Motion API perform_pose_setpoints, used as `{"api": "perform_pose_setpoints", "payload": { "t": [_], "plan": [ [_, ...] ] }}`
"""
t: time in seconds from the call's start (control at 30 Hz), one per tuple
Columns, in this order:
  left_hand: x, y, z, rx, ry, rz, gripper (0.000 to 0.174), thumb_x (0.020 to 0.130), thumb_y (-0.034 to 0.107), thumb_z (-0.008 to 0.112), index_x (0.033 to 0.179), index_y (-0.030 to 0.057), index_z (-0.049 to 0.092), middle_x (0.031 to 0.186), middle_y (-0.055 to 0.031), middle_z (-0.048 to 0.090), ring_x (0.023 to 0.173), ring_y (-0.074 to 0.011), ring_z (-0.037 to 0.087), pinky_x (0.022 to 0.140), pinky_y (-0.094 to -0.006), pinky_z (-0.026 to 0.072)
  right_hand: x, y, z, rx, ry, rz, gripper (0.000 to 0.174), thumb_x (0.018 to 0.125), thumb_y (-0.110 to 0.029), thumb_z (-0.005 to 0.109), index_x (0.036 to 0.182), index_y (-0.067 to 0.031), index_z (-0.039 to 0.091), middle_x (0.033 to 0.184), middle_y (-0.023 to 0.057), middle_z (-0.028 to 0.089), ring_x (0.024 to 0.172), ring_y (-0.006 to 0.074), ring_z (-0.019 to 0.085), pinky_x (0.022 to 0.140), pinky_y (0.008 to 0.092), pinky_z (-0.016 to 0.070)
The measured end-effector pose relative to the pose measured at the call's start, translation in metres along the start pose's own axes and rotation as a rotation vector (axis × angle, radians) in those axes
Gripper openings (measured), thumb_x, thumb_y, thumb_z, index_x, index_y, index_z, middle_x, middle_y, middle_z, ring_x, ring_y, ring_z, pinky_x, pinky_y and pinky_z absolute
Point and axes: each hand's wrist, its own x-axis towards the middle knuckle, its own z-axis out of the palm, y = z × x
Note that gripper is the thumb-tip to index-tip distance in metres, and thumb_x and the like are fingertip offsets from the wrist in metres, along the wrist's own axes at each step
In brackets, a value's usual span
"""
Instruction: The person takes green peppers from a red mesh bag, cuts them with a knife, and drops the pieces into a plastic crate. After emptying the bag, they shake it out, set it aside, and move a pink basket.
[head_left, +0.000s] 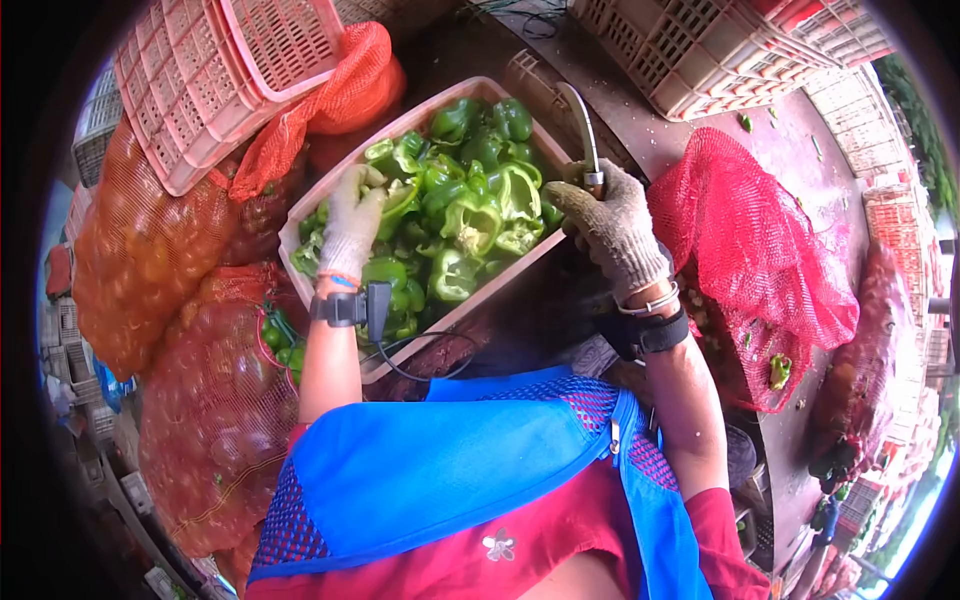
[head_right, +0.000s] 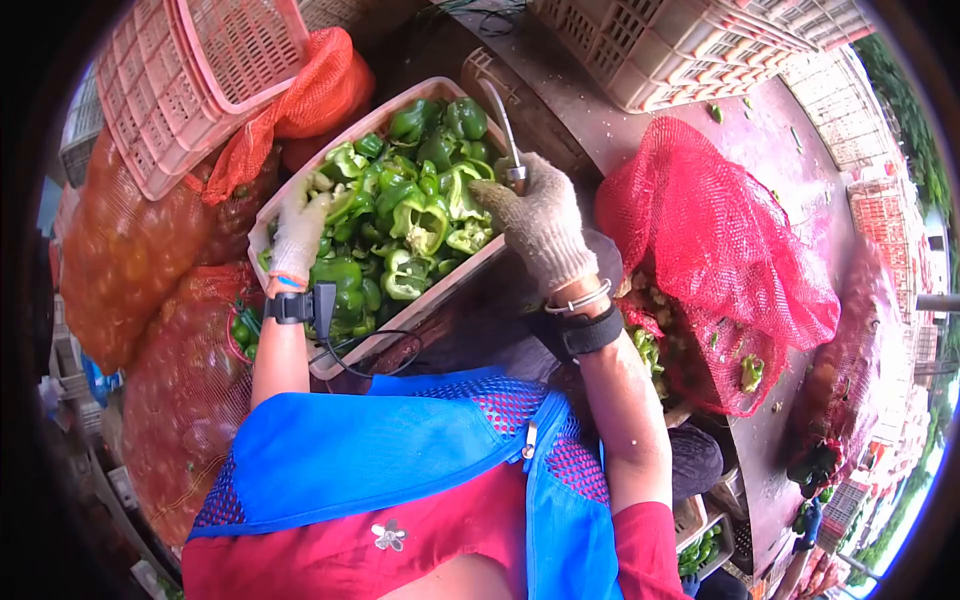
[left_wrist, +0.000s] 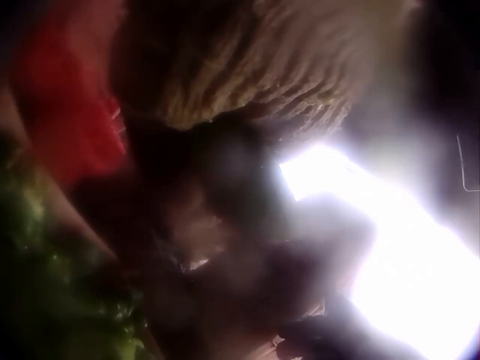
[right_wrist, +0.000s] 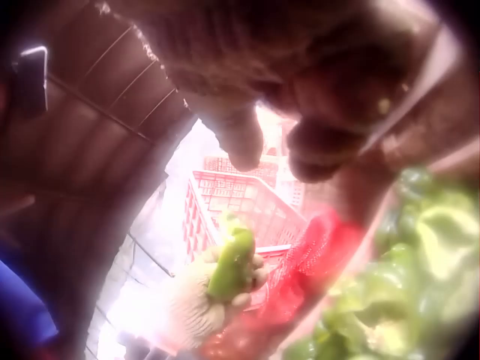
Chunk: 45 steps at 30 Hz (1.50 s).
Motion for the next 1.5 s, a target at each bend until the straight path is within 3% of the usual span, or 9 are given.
{"api": "perform_pose_setpoints", "payload": {
  "t": [0.17,0.3,0.5,0.77,0.97,1.17,1.27,1.4,1.5],
  "plan": [
    [-0.034,-0.009,0.015,0.944,-0.051,0.198,0.023,0.076,0.014,0.064,0.098,0.0075,0.062,0.116,-0.0166,0.056,0.105,-0.0353,0.055,0.089,-0.0456,0.0463,-0.011,-0.005,-0.010,0.137,0.021,0.075,0.020,0.079,-0.018,0.074,0.087,-0.0037,0.063,0.063,0.0010,0.059,0.055,0.0064,0.054,0.051,0.0230,0.0438],
    [-0.022,0.025,0.052,0.541,-0.062,0.364,0.029,0.077,0.018,0.066,0.104,0.0088,0.062,0.117,-0.0139,0.055,0.111,-0.0326,0.052,0.094,-0.0471,0.0432,-0.013,-0.005,-0.009,0.147,0.014,0.108,0.019,0.079,-0.018,0.073,0.087,-0.0034,0.062,0.062,0.0005,0.059,0.054,0.0067,0.054,0.050,0.0226,0.0438],
    [0.010,0.027,0.100,0.750,-0.480,0.447,0.024,0.078,0.012,0.061,0.102,0.0088,0.060,0.104,-0.0171,0.061,0.099,-0.0360,0.059,0.084,-0.0455,0.0482,-0.022,-0.004,-0.008,0.160,0.026,0.072,0.020,0.080,-0.018,0.073,0.090,-0.0035,0.064,0.061,0.0011,0.059,0.052,0.0073,0.055,0.048,0.0229,0.0435],
    [-0.001,0.065,0.096,0.061,0.240,0.185,0.034,0.077,0.007,0.068,0.109,-0.0001,0.059,0.100,-0.0175,0.065,0.094,-0.0295,0.063,0.086,-0.0369,0.0490,-0.022,0.019,0.044,0.387,0.060,0.277,0.028,0.080,-0.029,0.075,0.088,-0.0046,0.064,0.064,0.0038,0.061,0.048,0.0102,0.055,0.042,0.0251,0.0424],
    [-0.042,0.118,0.123,-0.152,0.195,0.366,0.047,0.071,-0.003,0.066,0.116,0.0010,0.054,0.110,-0.0175,0.059,0.104,-0.0319,0.058,0.093,-0.0393,0.0456,-0.001,0.040,0.044,0.784,0.273,0.186,0.028,0.078,-0.017,0.076,0.097,-0.0005,0.065,0.081,0.0064,0.068,0.069,0.0120,0.063,0.061,0.0258,0.0511],
    [-0.044,0.123,0.111,-0.334,-0.014,0.362,0.046,0.070,-0.002,0.066,0.115,0.0004,0.057,0.110,-0.0162,0.063,0.101,-0.0281,0.062,0.089,-0.0351,0.0499,-0.002,0.049,0.035,0.413,0.221,0.091,0.013,0.085,-0.012,0.066,0.095,-0.0026,0.065,0.079,0.0037,0.066,0.060,0.0095,0.060,0.049,0.0219,0.0471],
    [-0.033,0.111,0.090,-1.119,-0.315,-0.321,0.026,0.079,0.000,0.062,0.105,0.0009,0.065,0.094,-0.0056,0.068,0.085,-0.0163,0.066,0.073,-0.0275,0.0539,-0.013,0.023,0.027,0.505,-0.067,0.111,0.017,0.084,-0.017,0.065,0.093,-0.0027,0.061,0.061,0.0010,0.056,0.040,0.0080,0.045,0.035,0.0216,0.0348],
    [-0.035,0.083,0.081,-1.605,-0.254,-0.714,0.027,0.087,0.003,0.057,0.113,0.0077,0.058,0.091,-0.0045,0.061,0.062,-0.0141,0.057,0.052,-0.0253,0.0472,-0.020,0.018,0.029,0.963,-0.181,0.151,0.023,0.085,-0.022,0.063,0.097,-0.0027,0.059,0.060,0.0017,0.055,0.038,0.0096,0.043,0.035,0.0218,0.0348],
    [-0.028,0.058,0.055,-1.145,0.001,-0.369,0.030,0.086,0.004,0.061,0.115,0.0091,0.058,0.089,-0.0045,0.062,0.068,-0.0167,0.057,0.064,-0.0313,0.0497,-0.024,-0.007,0.023,0.814,-0.191,0.023,0.026,0.085,-0.022,0.063,0.101,-0.0021,0.058,0.064,0.0030,0.057,0.039,0.0095,0.045,0.035,0.0214,0.0346]
  ]
}}
